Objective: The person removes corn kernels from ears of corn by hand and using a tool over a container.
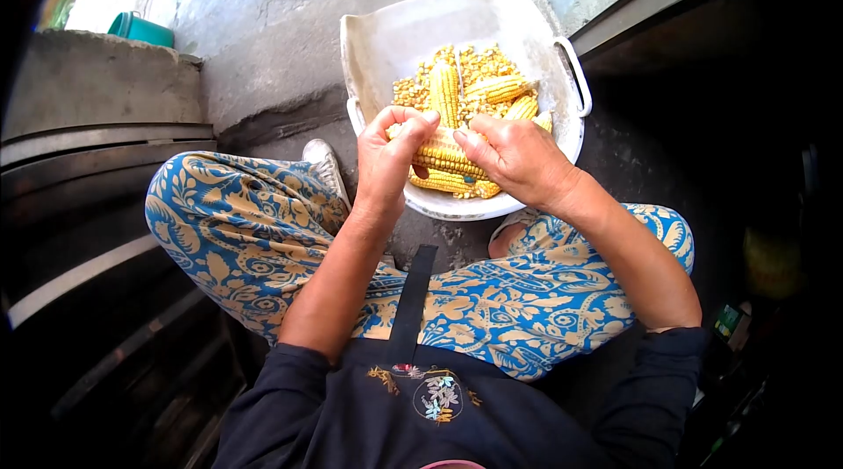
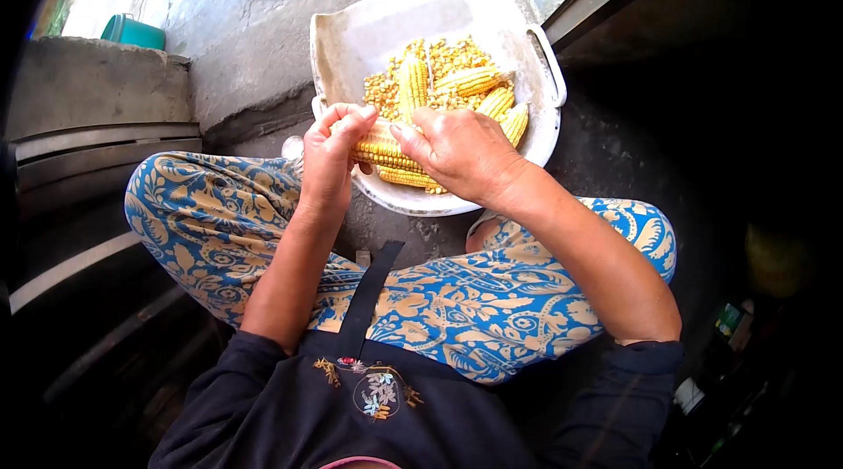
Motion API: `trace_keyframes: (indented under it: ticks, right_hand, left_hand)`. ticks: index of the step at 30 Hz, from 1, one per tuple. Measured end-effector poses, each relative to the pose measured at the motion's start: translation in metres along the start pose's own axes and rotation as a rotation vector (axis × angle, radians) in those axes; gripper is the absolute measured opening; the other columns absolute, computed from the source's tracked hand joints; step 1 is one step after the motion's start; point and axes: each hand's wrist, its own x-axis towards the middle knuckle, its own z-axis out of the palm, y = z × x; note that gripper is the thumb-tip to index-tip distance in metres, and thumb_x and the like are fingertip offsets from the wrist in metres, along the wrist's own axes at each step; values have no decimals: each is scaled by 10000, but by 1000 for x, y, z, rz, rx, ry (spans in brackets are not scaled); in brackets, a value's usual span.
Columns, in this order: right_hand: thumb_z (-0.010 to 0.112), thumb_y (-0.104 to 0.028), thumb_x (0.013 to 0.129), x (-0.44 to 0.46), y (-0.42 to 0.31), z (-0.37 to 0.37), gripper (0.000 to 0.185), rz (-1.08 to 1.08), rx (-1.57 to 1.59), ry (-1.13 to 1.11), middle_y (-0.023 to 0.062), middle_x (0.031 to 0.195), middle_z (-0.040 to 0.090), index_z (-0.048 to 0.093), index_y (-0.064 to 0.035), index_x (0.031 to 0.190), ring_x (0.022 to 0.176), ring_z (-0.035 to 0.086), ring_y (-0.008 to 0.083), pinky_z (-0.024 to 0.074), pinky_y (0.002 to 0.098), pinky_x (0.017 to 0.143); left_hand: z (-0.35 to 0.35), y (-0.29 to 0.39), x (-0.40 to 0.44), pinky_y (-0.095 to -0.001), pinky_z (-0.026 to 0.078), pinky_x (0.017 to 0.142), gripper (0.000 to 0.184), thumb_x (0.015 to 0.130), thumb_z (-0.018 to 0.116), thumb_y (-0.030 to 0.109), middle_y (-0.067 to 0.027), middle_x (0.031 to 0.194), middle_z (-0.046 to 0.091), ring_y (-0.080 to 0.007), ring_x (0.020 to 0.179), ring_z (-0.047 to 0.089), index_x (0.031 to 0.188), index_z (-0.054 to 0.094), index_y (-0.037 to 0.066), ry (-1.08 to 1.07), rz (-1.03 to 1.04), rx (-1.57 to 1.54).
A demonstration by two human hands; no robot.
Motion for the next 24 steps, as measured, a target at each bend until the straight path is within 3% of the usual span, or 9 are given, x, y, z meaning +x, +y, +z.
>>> trace_keyframes:
  ticks: [2, 3, 4, 6, 7, 11, 18, 24]
  right_hand:
    - [416, -435, 926, 0, 4, 0, 474, 38, 37, -57, 248, 748, 608, 589, -16, 788, 755, 605, 407, 470, 473, 675]
    - [420, -432, 929, 2, 8, 1, 480, 26, 67, -38, 247, 738, 606, 595, -11, 781, 742, 609, 397, 471, 461, 667]
    - [420, -432, 929, 2, 11, 1, 480, 27, 66, -38, 247, 738, 606, 595, -11, 781, 742, 609, 397, 471, 461, 667]
    - [426, -439, 928, 4, 15, -2, 496, 37, 151, -19, 241, 725, 605, 599, -3, 766, 716, 613, 381, 471, 446, 654]
    - [428, -437, 929, 5, 17, -4, 502, 51, 183, -35, 235, 743, 610, 620, 8, 798, 722, 619, 355, 473, 422, 660]
    - [414, -420, 938, 7, 16, -12, 497, 39, 307, -69, 225, 806, 625, 641, 22, 906, 786, 625, 316, 476, 379, 711]
    - [416, -461, 926, 5, 28, -4, 535, 33, 353, -65, 201, 849, 648, 636, 22, 996, 831, 635, 274, 481, 348, 748]
    - [407, -451, 930, 4, 27, -7, 528, 62, 406, -135, 177, 883, 657, 629, 15, 1037, 843, 635, 238, 481, 333, 747]
  left_hand:
    - [1, -1, 1, -198, 415, 475, 232, 839, 638, 300, 3, 755, 599, -62, 627, 546, 873, 591, 76, 14, -18, -21]
    - [0, 3, 0, -209, 431, 516, 316, 879, 569, 366, -14, 818, 598, -73, 693, 555, 977, 581, 66, -50, -47, -25]
    - [0, 3, 1, -209, 431, 516, 316, 879, 569, 366, -14, 818, 598, -73, 693, 555, 977, 581, 66, -51, -48, -25]
    - [-1, 3, 2, -226, 451, 594, 395, 895, 516, 371, -43, 902, 586, -87, 803, 557, 1131, 523, 53, -147, 30, -144]
    - [-3, 6, 2, -246, 462, 666, 447, 898, 477, 310, -84, 999, 579, -117, 880, 550, 1251, 426, 41, -237, 40, -108]
    - [-4, 10, 2, -275, 486, 701, 430, 887, 423, 200, -173, 1119, 586, -173, 908, 577, 1277, 391, 21, -373, 87, -398]
    - [-9, 7, 5, -263, 504, 709, 393, 905, 390, 177, -188, 1107, 592, -183, 903, 599, 1252, 415, -6, -379, 108, -316]
    - [-3, 10, -2, -258, 513, 681, 333, 886, 518, 162, -146, 1054, 612, -148, 863, 596, 1186, 482, 21, -318, 98, -204]
